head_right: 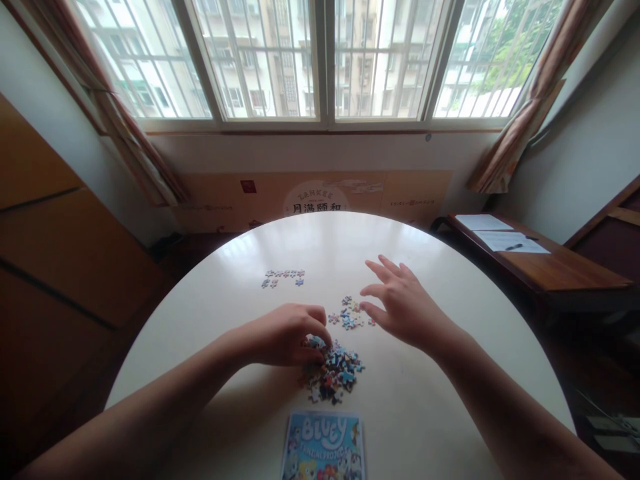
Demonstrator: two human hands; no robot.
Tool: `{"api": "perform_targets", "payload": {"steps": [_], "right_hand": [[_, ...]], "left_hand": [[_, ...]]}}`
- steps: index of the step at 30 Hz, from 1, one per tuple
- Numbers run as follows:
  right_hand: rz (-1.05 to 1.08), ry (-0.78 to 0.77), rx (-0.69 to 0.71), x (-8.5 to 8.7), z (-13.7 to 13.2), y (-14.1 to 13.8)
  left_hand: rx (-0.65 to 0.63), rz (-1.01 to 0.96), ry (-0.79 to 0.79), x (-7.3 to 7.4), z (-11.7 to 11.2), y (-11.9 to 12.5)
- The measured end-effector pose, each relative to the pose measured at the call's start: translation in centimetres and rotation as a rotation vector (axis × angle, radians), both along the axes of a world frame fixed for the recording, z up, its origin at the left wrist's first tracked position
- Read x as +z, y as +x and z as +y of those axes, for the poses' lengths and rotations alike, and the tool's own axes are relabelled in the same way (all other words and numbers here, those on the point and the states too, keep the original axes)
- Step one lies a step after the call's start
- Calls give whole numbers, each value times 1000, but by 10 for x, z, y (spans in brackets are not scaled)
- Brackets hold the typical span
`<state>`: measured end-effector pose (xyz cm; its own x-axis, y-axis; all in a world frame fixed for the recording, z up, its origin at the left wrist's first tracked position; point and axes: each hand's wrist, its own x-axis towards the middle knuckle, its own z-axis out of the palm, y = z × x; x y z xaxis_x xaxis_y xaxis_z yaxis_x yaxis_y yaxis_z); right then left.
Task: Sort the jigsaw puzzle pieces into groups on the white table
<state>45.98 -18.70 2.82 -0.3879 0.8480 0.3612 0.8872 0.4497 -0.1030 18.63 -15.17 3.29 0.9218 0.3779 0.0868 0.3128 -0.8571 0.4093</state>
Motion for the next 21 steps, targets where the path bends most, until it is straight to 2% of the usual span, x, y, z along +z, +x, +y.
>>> {"api": "perform_targets", "payload": {"steps": [10,21], "right_hand": [[104,-35,102,-4,-3,-12],[138,-59,116,-5,-2,-14]], "left_hand": [[-12,-29,-53,-5,1,3],[-25,-32,-135,-8,4,7]]}}
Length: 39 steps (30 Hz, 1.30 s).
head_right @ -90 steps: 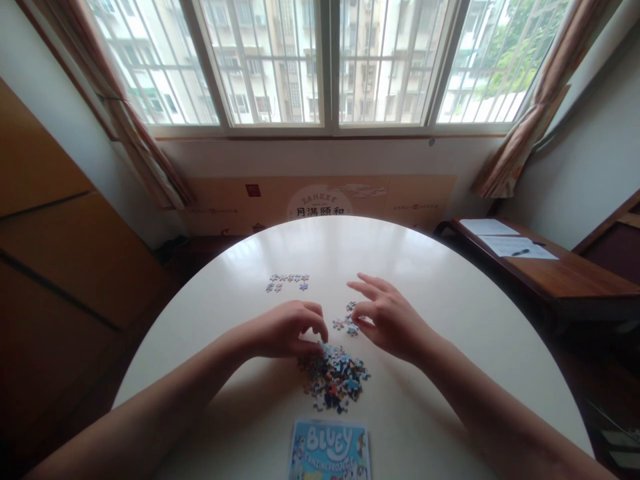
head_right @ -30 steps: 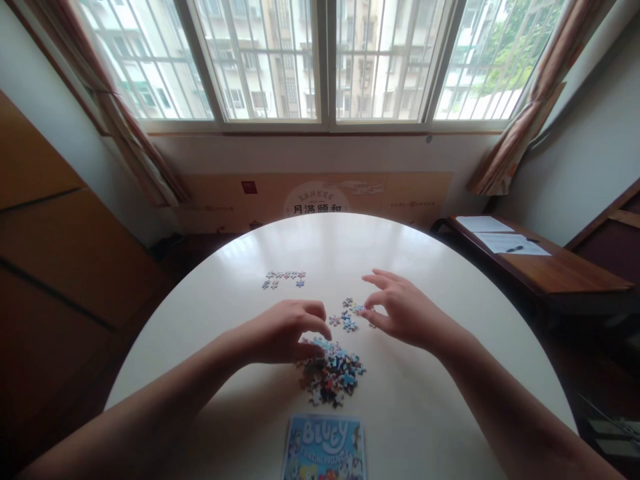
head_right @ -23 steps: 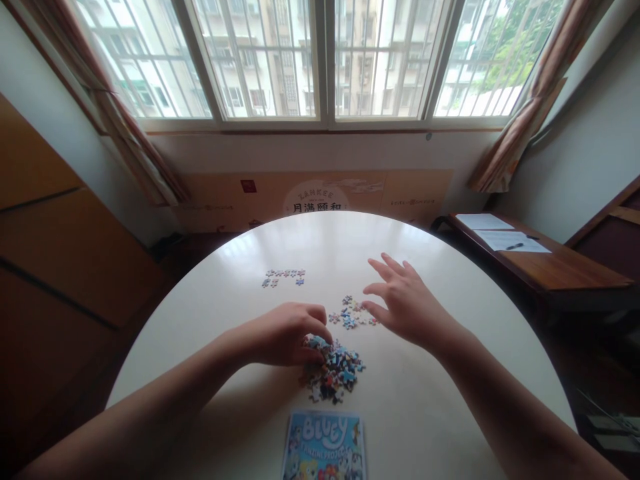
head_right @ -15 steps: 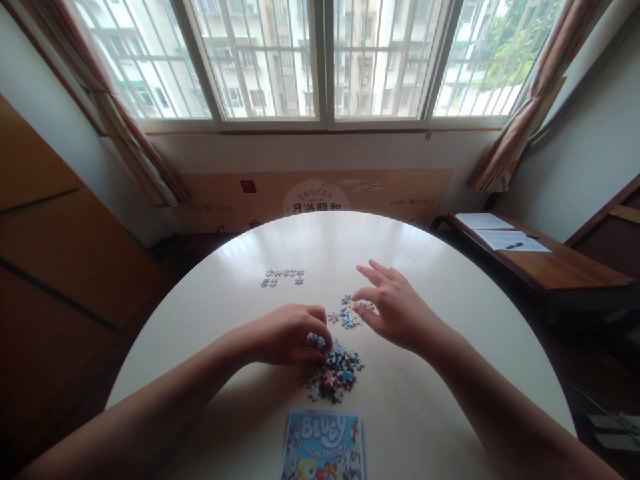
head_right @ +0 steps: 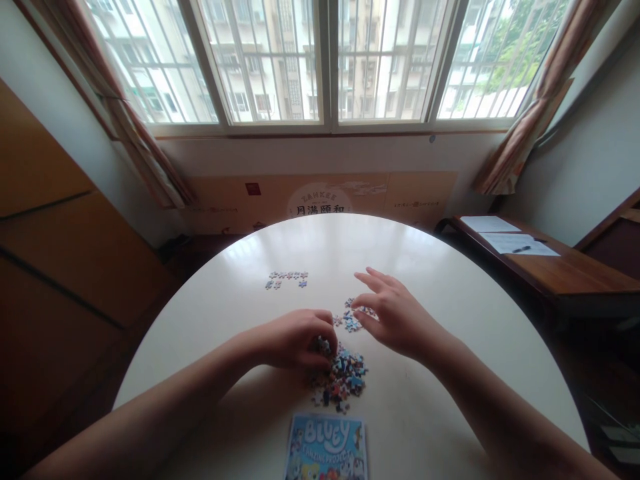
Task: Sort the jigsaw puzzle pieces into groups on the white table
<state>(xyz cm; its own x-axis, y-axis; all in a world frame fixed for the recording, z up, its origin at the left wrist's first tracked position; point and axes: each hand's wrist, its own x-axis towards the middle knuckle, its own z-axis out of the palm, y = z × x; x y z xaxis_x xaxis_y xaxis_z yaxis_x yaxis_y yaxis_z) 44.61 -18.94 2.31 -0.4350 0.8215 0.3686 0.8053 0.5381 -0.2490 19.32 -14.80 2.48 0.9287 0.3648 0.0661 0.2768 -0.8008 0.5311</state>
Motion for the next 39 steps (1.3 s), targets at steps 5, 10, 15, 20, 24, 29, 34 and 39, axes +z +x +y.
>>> {"api": "perform_targets", "payload": {"steps": [5,10,15,20,24,29,34,39], "right_hand": [[1,1,11,0,0,-1],[34,38,37,1,0,-1],[140,99,56,5,1,1],[167,88,82,3,1,1],[141,77,101,-2,3,0],[145,87,103,-2,3,0],[164,85,111,-1,3,1],[151,92,115,0,2,0]], "left_hand": [[5,-17,5,-2,0,0],[76,-155,111,-6,-2,3],[233,-332,300,9,9,-11],[533,-347,443,22,40,-50],[626,-216,443,15,60,-69],[604,-121,399,3,67,-73],[480,49,369,9,63,-75],[441,148,345,32,49,-80]]}}
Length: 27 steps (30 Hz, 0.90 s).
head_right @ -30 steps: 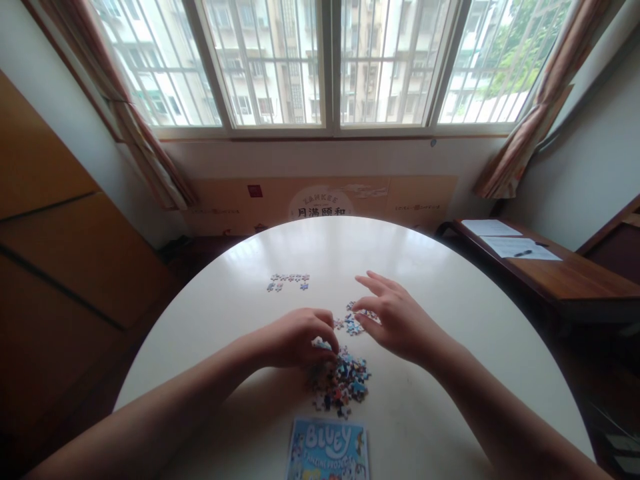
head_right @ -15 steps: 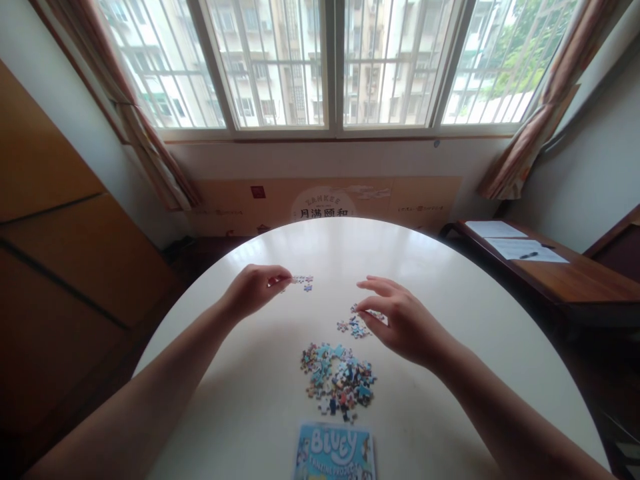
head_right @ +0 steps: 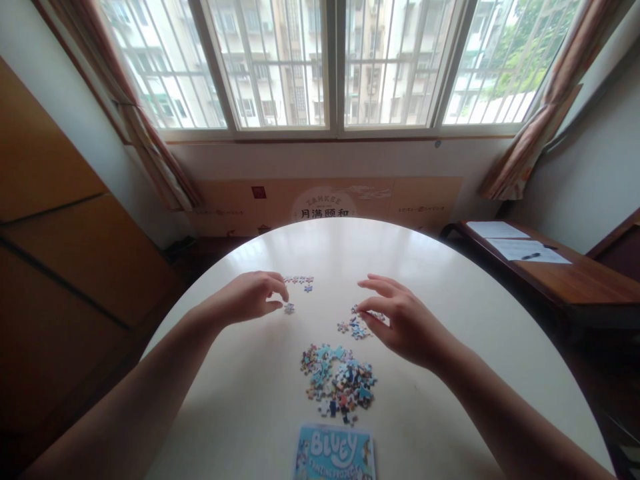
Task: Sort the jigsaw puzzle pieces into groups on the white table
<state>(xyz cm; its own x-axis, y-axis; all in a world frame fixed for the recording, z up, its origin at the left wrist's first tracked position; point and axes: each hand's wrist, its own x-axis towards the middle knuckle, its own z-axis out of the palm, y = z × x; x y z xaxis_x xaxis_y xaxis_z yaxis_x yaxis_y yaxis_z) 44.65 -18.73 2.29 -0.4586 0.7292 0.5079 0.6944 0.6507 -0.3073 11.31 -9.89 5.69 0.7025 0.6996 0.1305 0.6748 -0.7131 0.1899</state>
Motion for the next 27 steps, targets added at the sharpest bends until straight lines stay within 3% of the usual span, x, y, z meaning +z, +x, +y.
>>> {"api": "perform_targets", "payload": {"steps": [5,14,23,27], "right_hand": [[-2,10,5,2,-1,-1],[-24,6,16,1,-1,-4],[-43,2,34,-1,-2,-3],[-57,6,36,-2,-1,0]], "left_hand": [[88,75,-7,8,-7,-1],[-12,51,-76,-7,2,6],[166,81,-51,-23,15,7],[229,50,18,-23,20,0]]}}
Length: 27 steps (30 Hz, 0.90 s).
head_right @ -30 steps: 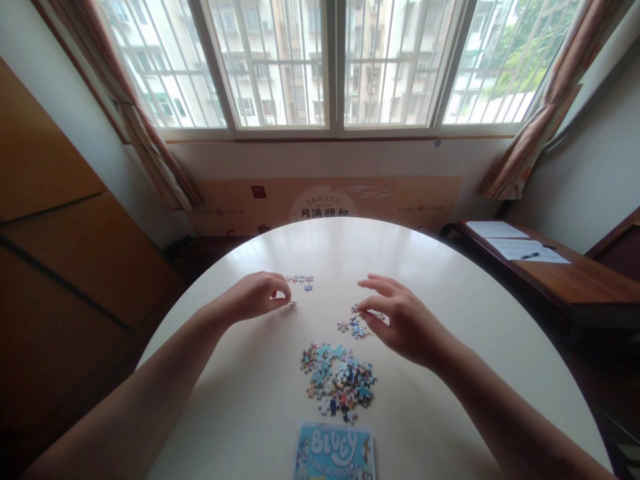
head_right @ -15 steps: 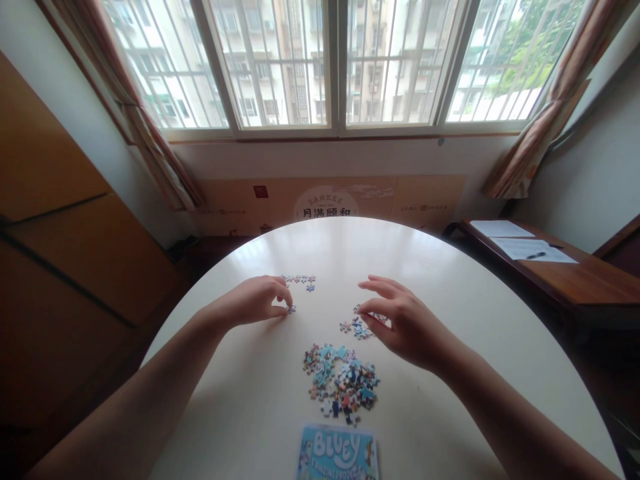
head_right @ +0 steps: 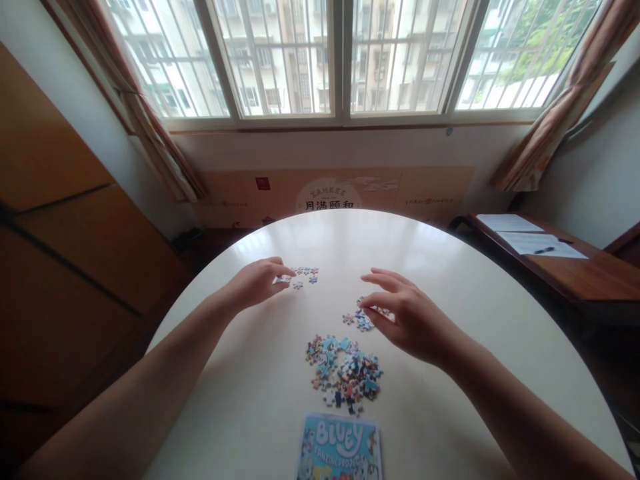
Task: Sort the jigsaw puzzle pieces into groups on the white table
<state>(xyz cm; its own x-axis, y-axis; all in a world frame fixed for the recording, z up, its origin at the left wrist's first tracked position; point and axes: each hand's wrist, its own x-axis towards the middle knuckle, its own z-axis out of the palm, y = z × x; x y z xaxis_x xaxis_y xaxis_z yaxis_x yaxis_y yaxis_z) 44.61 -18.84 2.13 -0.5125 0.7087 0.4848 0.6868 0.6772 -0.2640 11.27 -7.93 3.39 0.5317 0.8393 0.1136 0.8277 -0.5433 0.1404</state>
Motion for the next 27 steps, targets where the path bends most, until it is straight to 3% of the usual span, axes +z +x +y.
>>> {"api": "perform_targets", "payload": {"steps": [4,11,27], "right_hand": [[0,-11,6,0,-1,-1],[-19,-24,6,-1,-1,-3],[1,-18,10,-2,-1,-3]], "left_hand": [[66,-38,62,2,-2,0],[31,-1,-2,-8,-3,13],[85,-52,31,-17,3,13]]}}
